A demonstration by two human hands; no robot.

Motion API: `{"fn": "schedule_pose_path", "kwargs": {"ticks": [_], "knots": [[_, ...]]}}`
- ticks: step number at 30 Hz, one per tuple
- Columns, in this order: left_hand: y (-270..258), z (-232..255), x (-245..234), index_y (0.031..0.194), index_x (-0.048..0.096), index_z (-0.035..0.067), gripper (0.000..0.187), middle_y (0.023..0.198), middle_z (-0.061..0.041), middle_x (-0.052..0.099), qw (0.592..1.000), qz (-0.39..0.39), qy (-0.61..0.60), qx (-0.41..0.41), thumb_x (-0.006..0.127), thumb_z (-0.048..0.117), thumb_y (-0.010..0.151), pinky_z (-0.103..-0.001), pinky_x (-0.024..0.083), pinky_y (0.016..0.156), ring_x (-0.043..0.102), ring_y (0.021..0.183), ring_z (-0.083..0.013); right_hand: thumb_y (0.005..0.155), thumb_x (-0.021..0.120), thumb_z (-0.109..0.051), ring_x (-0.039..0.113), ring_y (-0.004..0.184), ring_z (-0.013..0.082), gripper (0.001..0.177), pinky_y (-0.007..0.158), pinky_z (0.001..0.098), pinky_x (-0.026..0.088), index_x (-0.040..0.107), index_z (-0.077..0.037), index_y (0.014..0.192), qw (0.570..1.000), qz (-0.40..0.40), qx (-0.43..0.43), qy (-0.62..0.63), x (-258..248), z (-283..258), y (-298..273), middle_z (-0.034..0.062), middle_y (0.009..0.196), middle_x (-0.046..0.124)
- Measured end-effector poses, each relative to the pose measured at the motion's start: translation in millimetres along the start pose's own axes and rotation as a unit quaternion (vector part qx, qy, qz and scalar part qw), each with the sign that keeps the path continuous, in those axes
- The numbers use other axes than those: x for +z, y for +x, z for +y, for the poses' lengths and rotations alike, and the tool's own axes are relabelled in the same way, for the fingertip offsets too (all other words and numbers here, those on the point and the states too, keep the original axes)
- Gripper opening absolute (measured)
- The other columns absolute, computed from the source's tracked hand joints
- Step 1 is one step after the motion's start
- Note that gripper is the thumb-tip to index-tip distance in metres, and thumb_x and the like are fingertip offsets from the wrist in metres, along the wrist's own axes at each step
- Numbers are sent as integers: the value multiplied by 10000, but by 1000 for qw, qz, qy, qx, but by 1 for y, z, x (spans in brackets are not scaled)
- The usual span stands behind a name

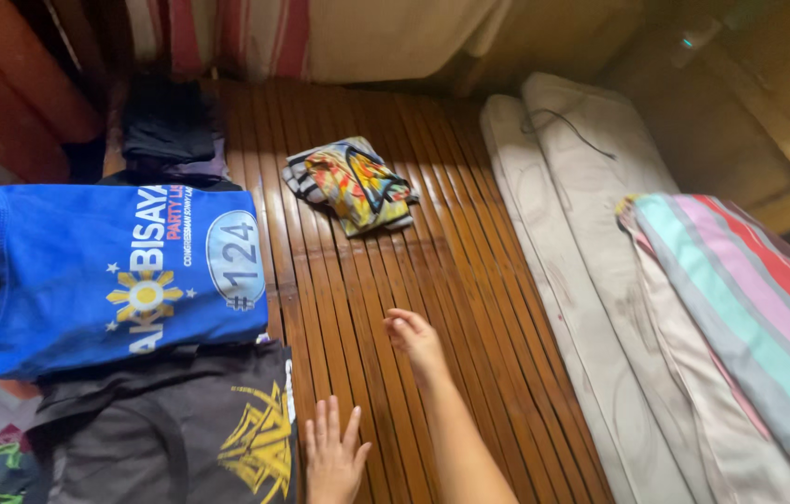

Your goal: The person sits on a bamboo floor and folds several t-shirts one by one. They smooth each shirt, fold the sleeves and sides, and place the folded items into a growing stack on the left.

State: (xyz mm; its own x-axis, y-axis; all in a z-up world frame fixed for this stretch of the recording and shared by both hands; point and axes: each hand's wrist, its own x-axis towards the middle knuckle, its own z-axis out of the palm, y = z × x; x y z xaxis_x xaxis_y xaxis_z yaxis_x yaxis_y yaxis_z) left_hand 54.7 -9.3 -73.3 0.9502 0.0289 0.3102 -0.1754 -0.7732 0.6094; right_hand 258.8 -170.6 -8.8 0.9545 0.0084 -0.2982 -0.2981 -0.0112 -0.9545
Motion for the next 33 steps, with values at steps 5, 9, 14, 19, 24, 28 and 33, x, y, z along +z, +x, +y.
{"fn": "schedule_pose_path", "kwargs": {"ticks": [5, 9, 14, 19, 24, 28, 33], "knots": [[0, -56, 75, 1483, 391, 126, 850, 1555, -334, 245, 997, 28, 76, 0, 656, 537, 787, -660, 162, 1120, 220, 1454, -462, 979, 634, -184, 664, 1043, 117, 292, 833, 294, 510, 713, -106, 1250, 985, 10, -56, -164, -25, -1, 149, 16, 1153, 747], [-11, -67, 108, 1473, 426, 165, 850, 1514, -326, 338, 992, 72, 101, 7, 644, 614, 786, -663, 197, 1095, 303, 1420, -444, 893, 736, -195, 638, 1179, 272, 401, 1024, 357, 495, 685, -46, 1262, 891, 21, -260, -371, 9, 11, 265, 176, 1412, 564], [13, -91, 118, 1474, 494, 206, 813, 1554, -284, 407, 945, 186, 260, 71, 583, 597, 766, -619, 231, 1147, 376, 1465, -409, 807, 814, -217, 478, 1295, 394, 485, 1072, 415, 411, 684, -13, 1228, 836, 11, -286, -468, 58, -3, 317, 260, 1388, 486], [-10, -69, 109, 1473, 461, 149, 839, 1528, -320, 340, 992, 53, 111, 10, 610, 661, 825, -668, 191, 1107, 291, 1435, -451, 968, 668, -215, 586, 1224, 259, 345, 1055, 368, 471, 704, -43, 1264, 924, -192, -92, -316, 55, -36, 239, 123, 1264, 628], [3, -54, 79, 1409, 489, 138, 795, 1583, -310, 217, 999, 23, 37, -24, 634, 596, 775, -664, 175, 1102, 168, 1468, -444, 1011, 574, -100, 570, 1199, 216, 324, 1043, 385, 444, 646, 24, 1301, 974, -209, -47, 67, 51, -124, 67, 92, 1292, 607], [2, -42, 52, 1432, 484, 162, 732, 1630, -197, 217, 992, -37, -75, -95, 656, 565, 846, -515, 235, 1156, 134, 1520, -407, 1011, 572, -43, 517, 1331, 263, 325, 1192, 422, 382, 621, 110, 1293, 945, -183, -249, 105, 31, -192, -92, 123, 1370, 509], [-9, -35, 30, 1579, 333, 154, 730, 1659, -173, 254, 962, 43, -217, -162, 577, 438, 952, -467, 255, 1232, 210, 1542, -364, 975, 657, -78, 502, 1277, 208, 376, 1145, 316, 338, 642, 140, 1281, 900, -95, -409, -120, -9, -272, -251, 127, 1375, 490]]}}
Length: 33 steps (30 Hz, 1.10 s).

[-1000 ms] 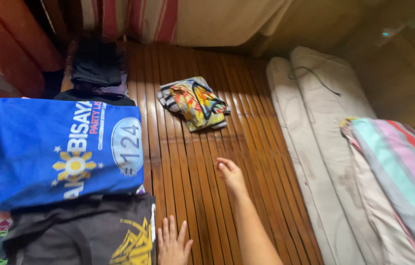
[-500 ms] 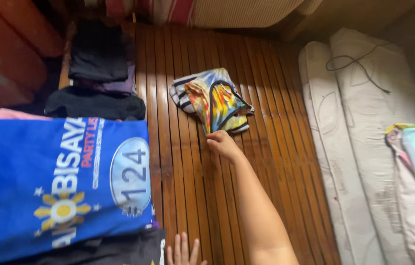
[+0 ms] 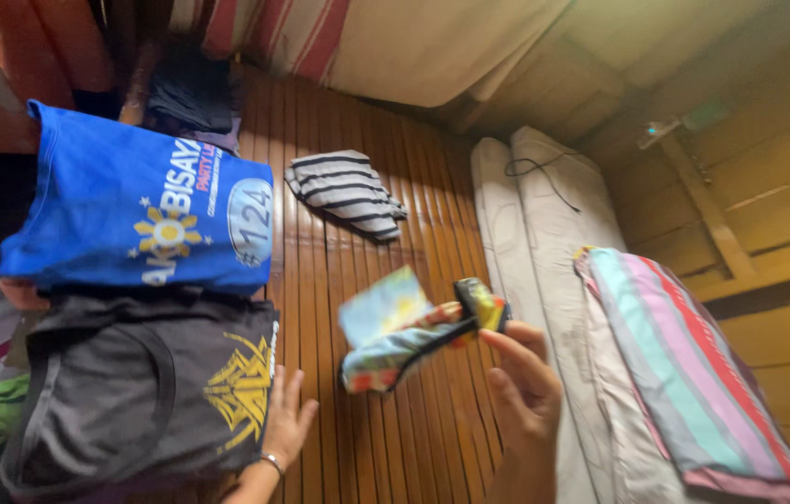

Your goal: The person sits on a bamboo floor and folds several t-shirts one by one. They smooth each shirt, fold the sleeves and sides, and place the folded items into a growing stack on the left.

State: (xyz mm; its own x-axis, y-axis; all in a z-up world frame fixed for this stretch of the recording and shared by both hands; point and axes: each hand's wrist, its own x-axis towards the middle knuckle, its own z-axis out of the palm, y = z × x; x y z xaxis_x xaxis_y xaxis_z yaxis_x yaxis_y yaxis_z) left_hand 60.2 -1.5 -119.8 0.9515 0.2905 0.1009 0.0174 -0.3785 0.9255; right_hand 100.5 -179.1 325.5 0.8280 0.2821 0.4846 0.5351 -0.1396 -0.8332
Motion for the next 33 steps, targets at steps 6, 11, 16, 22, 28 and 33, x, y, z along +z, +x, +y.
{"fn": "schedule_pose_path", "kwargs": {"ticks": [6, 11, 16, 22, 28, 33], "knots": [[-90, 44, -36, 1580, 297, 188, 894, 1676, -187, 196, 988, -122, 96, 8, 737, 354, 820, -456, 238, 1191, 206, 1502, -397, 936, 702, -140, 503, 1122, 141, 440, 1033, 270, 358, 632, 116, 1288, 987, 67, -131, -58, -16, -109, -35, 108, 1342, 511], [-174, 97, -18, 1457, 464, 156, 753, 1503, -170, 332, 925, -364, 15, 114, 794, 292, 794, -430, 269, 1090, 272, 1379, -375, 1011, 695, -238, 597, 1270, 211, 430, 1094, 384, 529, 601, 37, 1328, 964, 93, -222, -114, -22, -145, -54, 52, 1357, 447], [-198, 88, 12, 1184, 611, 78, 337, 1098, -92, 582, 856, -498, -140, 7, 699, 273, 922, -352, 459, 838, 530, 989, -227, 986, 647, -109, 386, 1516, 358, 480, 1248, 417, 326, 567, 26, 1439, 883, 144, -102, -434, -86, -78, -49, 228, 1559, 425], [-173, 52, 1, 1023, 707, 51, 223, 870, -46, 742, 719, -397, -424, -383, 616, 253, 995, -315, 580, 696, 693, 763, -149, 871, 746, -187, 614, 1231, 250, 506, 1044, 359, 472, 601, -1, 1319, 904, -84, 274, -317, -60, 42, -177, 140, 1311, 643], [-158, 50, -17, 1115, 669, 110, 212, 935, -35, 739, 631, -327, -526, -468, 597, 260, 985, -298, 552, 682, 693, 793, -148, 826, 749, -96, 672, 1068, 155, 428, 935, 342, 561, 610, -91, 1231, 904, -165, 395, 0, 76, 88, -297, 47, 1149, 673], [-146, 38, -13, 1191, 632, 166, 238, 970, -20, 727, 725, -207, -406, -516, 604, 284, 986, -295, 516, 659, 662, 791, -149, 878, 747, -188, 705, 1070, 189, 444, 936, 331, 560, 646, -40, 1284, 896, -143, 393, -151, 72, 155, -309, 99, 1206, 729]]}}
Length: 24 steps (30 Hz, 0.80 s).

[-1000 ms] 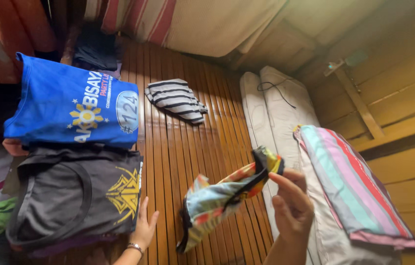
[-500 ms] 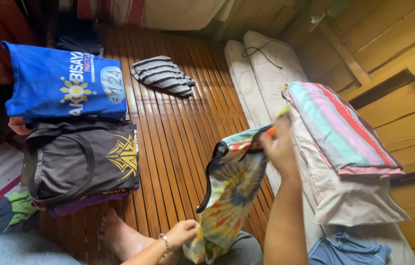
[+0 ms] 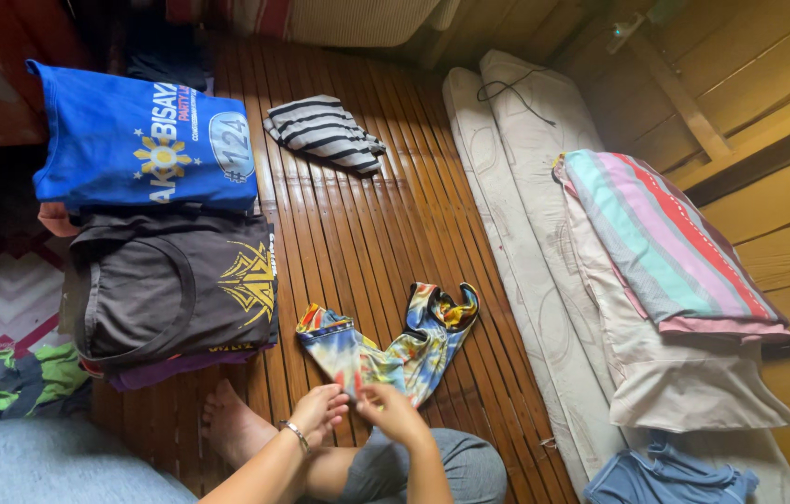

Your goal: The person sits on a bamboo floor and folds several t-shirts one by one. They smooth each shirt, fold the sleeves and sides, and place the folded items into a growing stack on the left.

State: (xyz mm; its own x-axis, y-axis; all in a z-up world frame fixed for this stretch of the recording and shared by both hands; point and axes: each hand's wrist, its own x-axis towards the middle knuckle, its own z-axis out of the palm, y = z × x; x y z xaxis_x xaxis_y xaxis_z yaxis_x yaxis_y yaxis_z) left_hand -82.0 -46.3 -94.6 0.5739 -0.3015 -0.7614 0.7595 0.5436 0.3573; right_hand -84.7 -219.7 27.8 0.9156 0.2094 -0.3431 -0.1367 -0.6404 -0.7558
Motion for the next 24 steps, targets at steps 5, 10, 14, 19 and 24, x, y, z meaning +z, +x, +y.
{"fn": "schedule_pose_path", "kwargs": {"ticks": [5, 10, 14, 19, 24], "knots": [[2, -3, -25, 1219, 634, 187, 255, 1012, -20, 705, 995, 80, -61, -7, 607, 265, 978, -310, 516, 709, 650, 831, -159, 866, 745, -205, 701, 971, 271, 537, 864, 352, 555, 580, -11, 1339, 993, 104, -22, -60, 10, 43, 67, 164, 1152, 690], [0, 10, -39, 1246, 610, 140, 298, 1066, -56, 703, 991, 76, -108, 9, 627, 253, 972, -335, 536, 761, 663, 883, -186, 763, 788, -162, 674, 875, 273, 585, 799, 358, 541, 573, -65, 1298, 978, 182, 100, -34, 66, 39, 82, 170, 994, 700], [5, 38, -55, 1280, 613, 105, 400, 1193, -88, 699, 987, 46, -155, 3, 639, 350, 965, -361, 526, 815, 647, 971, -243, 817, 750, -81, 638, 846, 233, 327, 772, 327, 514, 697, -40, 1137, 992, 111, -63, 22, 78, 29, 51, 112, 942, 658], [2, 57, -42, 1293, 601, 86, 464, 1260, -108, 685, 971, -86, -224, -3, 577, 425, 977, -475, 548, 977, 667, 1124, -281, 844, 705, 40, 594, 847, 201, 216, 740, 309, 490, 764, -35, 1038, 984, -23, -178, -6, 49, 16, -18, 83, 884, 568], [-41, 62, 17, 1185, 684, 12, 421, 1055, -139, 770, 959, -218, -177, 23, 494, 347, 1015, -419, 568, 890, 726, 941, -263, 834, 636, 27, 656, 831, 148, 271, 750, 264, 532, 778, -68, 1044, 991, 110, -79, 13, 0, -28, -56, 56, 904, 652]]}}
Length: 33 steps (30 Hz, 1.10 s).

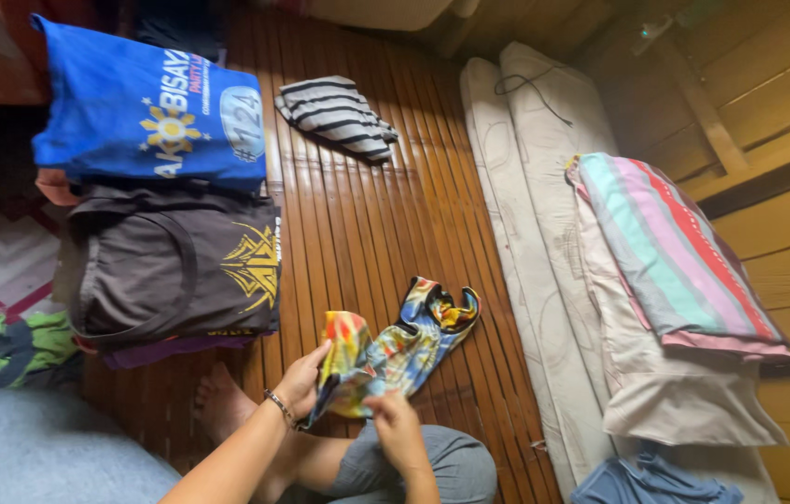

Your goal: The person sits on a bamboo floor and folds several t-shirts one by one. They smooth each shirt, fold the sleeves and sides, and place the folded items into a growing stack on the left.

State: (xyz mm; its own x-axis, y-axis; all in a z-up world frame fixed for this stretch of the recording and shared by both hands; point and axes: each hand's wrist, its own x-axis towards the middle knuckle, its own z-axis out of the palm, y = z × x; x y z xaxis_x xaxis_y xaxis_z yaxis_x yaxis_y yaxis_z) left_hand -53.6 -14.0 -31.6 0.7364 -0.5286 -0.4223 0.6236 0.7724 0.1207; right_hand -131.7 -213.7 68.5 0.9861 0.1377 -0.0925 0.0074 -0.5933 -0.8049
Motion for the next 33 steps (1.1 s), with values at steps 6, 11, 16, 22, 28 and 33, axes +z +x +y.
{"fn": "schedule_pose_path", "kwargs": {"ticks": [6, 11, 16, 22, 28, 33], "knots": [[-23, -33, 58, 1175, 689, -12, 338, 1017, -82, 743, 996, -69, 51, 11, 510, 250, 1058, -336, 545, 850, 684, 909, -171, 867, 737, -68, 690, 792, 132, 133, 704, 256, 554, 724, -28, 993, 982, 166, -5, 91, -9, -74, 19, 49, 923, 710], [-34, -33, 60, 1137, 683, 16, 311, 1035, -58, 743, 994, -74, 65, 50, 492, 238, 1033, -312, 542, 888, 687, 952, -145, 827, 786, -116, 713, 707, 138, 137, 665, 279, 559, 706, -27, 895, 983, 183, -6, 20, 8, -104, 30, 47, 801, 735], [-40, -8, 53, 1133, 723, 16, 344, 1027, -55, 761, 967, -29, 243, 73, 488, 250, 1040, -299, 539, 848, 685, 918, -131, 847, 719, -128, 690, 673, 173, 93, 613, 321, 546, 707, -38, 870, 973, 212, -34, -82, -12, -84, 28, 76, 805, 717], [-69, 21, 81, 1047, 697, 3, 374, 939, -114, 764, 985, -90, 149, 19, 475, 304, 1045, -349, 599, 739, 721, 790, -190, 875, 706, -140, 673, 680, 207, 108, 651, 346, 541, 688, -34, 876, 935, 298, 44, -187, -75, -44, 27, 97, 830, 702], [-89, 19, 128, 1083, 699, 31, 347, 948, -99, 751, 989, -91, 113, 21, 481, 296, 1032, -321, 591, 709, 708, 772, -169, 958, 657, -112, 623, 696, 145, 122, 610, 305, 512, 662, -32, 1050, 932, 247, 65, 258, -56, -55, 20, 40, 853, 691], [-95, 6, 139, 1131, 707, 19, 285, 996, -77, 720, 989, -111, 81, 48, 544, 245, 1074, -296, 588, 733, 688, 826, -148, 901, 726, -54, 635, 790, 113, 150, 697, 262, 522, 660, -11, 1029, 956, 204, -51, 206, -11, -106, 9, 3, 914, 664]]}}
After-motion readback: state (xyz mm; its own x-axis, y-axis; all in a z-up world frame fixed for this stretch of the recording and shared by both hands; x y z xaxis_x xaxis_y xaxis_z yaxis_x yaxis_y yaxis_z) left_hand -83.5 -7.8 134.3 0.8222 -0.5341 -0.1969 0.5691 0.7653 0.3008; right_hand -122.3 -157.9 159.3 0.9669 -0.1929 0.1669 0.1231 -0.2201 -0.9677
